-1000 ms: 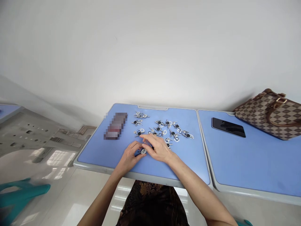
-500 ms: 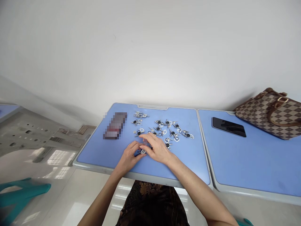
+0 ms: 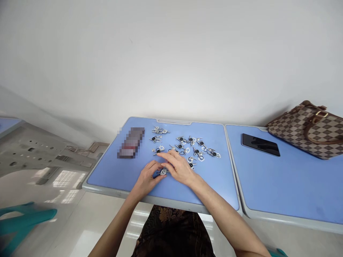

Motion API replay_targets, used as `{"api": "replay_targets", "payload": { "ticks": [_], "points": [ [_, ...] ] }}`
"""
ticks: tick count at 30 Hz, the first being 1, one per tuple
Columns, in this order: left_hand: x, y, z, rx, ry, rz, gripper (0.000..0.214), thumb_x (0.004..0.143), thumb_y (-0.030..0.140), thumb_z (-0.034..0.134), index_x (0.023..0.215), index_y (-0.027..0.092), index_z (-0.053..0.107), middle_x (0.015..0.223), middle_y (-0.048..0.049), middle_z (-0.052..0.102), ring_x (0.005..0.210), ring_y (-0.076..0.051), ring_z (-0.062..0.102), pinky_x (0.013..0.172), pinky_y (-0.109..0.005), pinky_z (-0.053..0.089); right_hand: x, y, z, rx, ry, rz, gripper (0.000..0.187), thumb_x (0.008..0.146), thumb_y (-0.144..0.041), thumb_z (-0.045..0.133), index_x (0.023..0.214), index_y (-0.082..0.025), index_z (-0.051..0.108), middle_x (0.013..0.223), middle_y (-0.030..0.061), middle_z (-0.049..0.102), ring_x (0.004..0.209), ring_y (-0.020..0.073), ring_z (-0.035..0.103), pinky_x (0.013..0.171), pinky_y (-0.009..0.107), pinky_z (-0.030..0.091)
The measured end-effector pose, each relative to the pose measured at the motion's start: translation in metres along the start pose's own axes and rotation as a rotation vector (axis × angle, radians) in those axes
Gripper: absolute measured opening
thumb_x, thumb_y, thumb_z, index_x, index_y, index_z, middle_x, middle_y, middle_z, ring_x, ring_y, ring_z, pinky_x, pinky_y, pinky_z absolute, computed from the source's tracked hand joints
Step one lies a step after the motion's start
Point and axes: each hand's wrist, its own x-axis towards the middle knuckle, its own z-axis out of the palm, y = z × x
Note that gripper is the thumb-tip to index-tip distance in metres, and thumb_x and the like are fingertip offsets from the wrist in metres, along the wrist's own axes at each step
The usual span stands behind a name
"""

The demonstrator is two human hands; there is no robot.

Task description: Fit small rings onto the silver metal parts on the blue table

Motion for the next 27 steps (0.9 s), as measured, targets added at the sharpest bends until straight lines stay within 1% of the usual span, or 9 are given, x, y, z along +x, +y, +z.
{"api": "replay_targets", "payload": {
  "ticks": [2, 5, 7, 12, 14, 17, 20, 24, 27],
  "points": [
    [-0.0003, -0.0003, 0.0000, -0.002, -0.003, -0.002, 0.022, 0.085, 0.029, 0.067, 0.104, 0.022, 0.058, 0.095, -0.0024, 0.060, 0.088, -0.019, 0.057, 0.080, -0.034, 0.047, -0.0003, 0.0010, 0.0009, 0.034, 0.002, 0.016, 0.041, 0.097, -0.020, 0.045, 0.137, -0.028, 0.047, 0.100, 0.0060, 0.059, 0.090, 0.0185, 0.057, 0.084, 0.037, 0.052],
    [-0.0006, 0.0001, -0.0006, -0.010, -0.008, -0.003, 0.025, 0.084, 0.027, 0.068, 0.106, 0.023, 0.057, 0.097, -0.0026, 0.060, 0.090, -0.019, 0.058, 0.080, -0.034, 0.047, -0.0011, 0.0003, 0.0005, 0.159, -0.038, 0.073, 0.050, 0.097, -0.016, 0.042, 0.145, -0.027, 0.034, 0.101, 0.0049, 0.061, 0.088, 0.0165, 0.059, 0.085, 0.037, 0.052],
    [-0.0005, 0.0005, -0.0009, -0.014, -0.004, 0.004, 0.027, 0.084, 0.027, 0.068, 0.108, 0.023, 0.057, 0.099, -0.0029, 0.061, 0.092, -0.019, 0.058, 0.081, -0.034, 0.047, -0.0015, -0.0008, -0.0001, 0.206, -0.050, 0.092, 0.051, 0.098, -0.015, 0.040, 0.146, -0.026, 0.030, 0.103, 0.0050, 0.061, 0.089, 0.0157, 0.060, 0.085, 0.036, 0.052],
    [-0.0004, 0.0006, 0.0000, 0.012, 0.008, 0.009, 0.021, 0.085, 0.030, 0.066, 0.102, 0.022, 0.057, 0.095, -0.0031, 0.060, 0.089, -0.020, 0.057, 0.079, -0.034, 0.047, -0.0005, -0.0016, 0.0010, 0.060, -0.003, 0.012, 0.039, 0.096, -0.023, 0.050, 0.135, -0.026, 0.048, 0.106, 0.0071, 0.060, 0.093, 0.0186, 0.058, 0.085, 0.038, 0.052],
    [-0.0005, 0.0003, 0.0006, 0.013, 0.010, 0.017, 0.021, 0.085, 0.030, 0.066, 0.103, 0.022, 0.057, 0.096, -0.0032, 0.060, 0.090, -0.020, 0.057, 0.080, -0.035, 0.047, 0.0001, -0.0010, 0.0019, 0.043, 0.003, 0.002, 0.037, 0.097, -0.021, 0.048, 0.133, -0.027, 0.050, 0.105, 0.0070, 0.059, 0.094, 0.0188, 0.057, 0.084, 0.037, 0.052],
    [-0.0005, 0.0003, 0.0011, 0.006, 0.008, 0.021, 0.025, 0.085, 0.029, 0.067, 0.107, 0.023, 0.056, 0.098, -0.0033, 0.061, 0.091, -0.020, 0.057, 0.081, -0.035, 0.047, -0.0002, -0.0002, 0.0018, 0.079, -0.014, 0.015, 0.042, 0.098, -0.017, 0.041, 0.139, -0.027, 0.044, 0.101, 0.0060, 0.061, 0.092, 0.0179, 0.058, 0.087, 0.038, 0.051],
    [-0.0007, 0.0006, 0.0005, 0.005, 0.003, 0.019, 0.028, 0.085, 0.029, 0.068, 0.109, 0.023, 0.055, 0.100, -0.0035, 0.061, 0.092, -0.020, 0.058, 0.082, -0.035, 0.047, -0.0019, 0.0002, 0.0005, 0.153, 0.000, 0.057, 0.046, 0.098, -0.016, 0.041, 0.143, -0.027, 0.036, 0.101, 0.0055, 0.063, 0.090, 0.0170, 0.061, 0.087, 0.037, 0.052],
    [-0.0013, 0.0001, 0.0000, 0.021, -0.005, 0.020, 0.028, 0.084, 0.029, 0.068, 0.109, 0.022, 0.055, 0.100, -0.0038, 0.060, 0.093, -0.020, 0.057, 0.082, -0.035, 0.047, -0.0046, -0.0009, 0.0014, 0.249, 0.073, 0.086, 0.037, 0.096, -0.019, 0.049, 0.132, -0.026, 0.046, 0.102, 0.0047, 0.064, 0.088, 0.0160, 0.064, 0.083, 0.035, 0.054],
    [-0.0018, -0.0011, 0.0014, 0.039, -0.003, 0.018, 0.025, 0.084, 0.031, 0.068, 0.104, 0.021, 0.055, 0.097, -0.0042, 0.060, 0.092, -0.021, 0.056, 0.080, -0.036, 0.047, -0.0055, -0.0032, 0.0058, 0.277, 0.079, 0.074, 0.030, 0.095, -0.020, 0.053, 0.124, -0.026, 0.051, 0.100, 0.0041, 0.065, 0.087, 0.0155, 0.065, 0.083, 0.034, 0.055]
  ]
}}
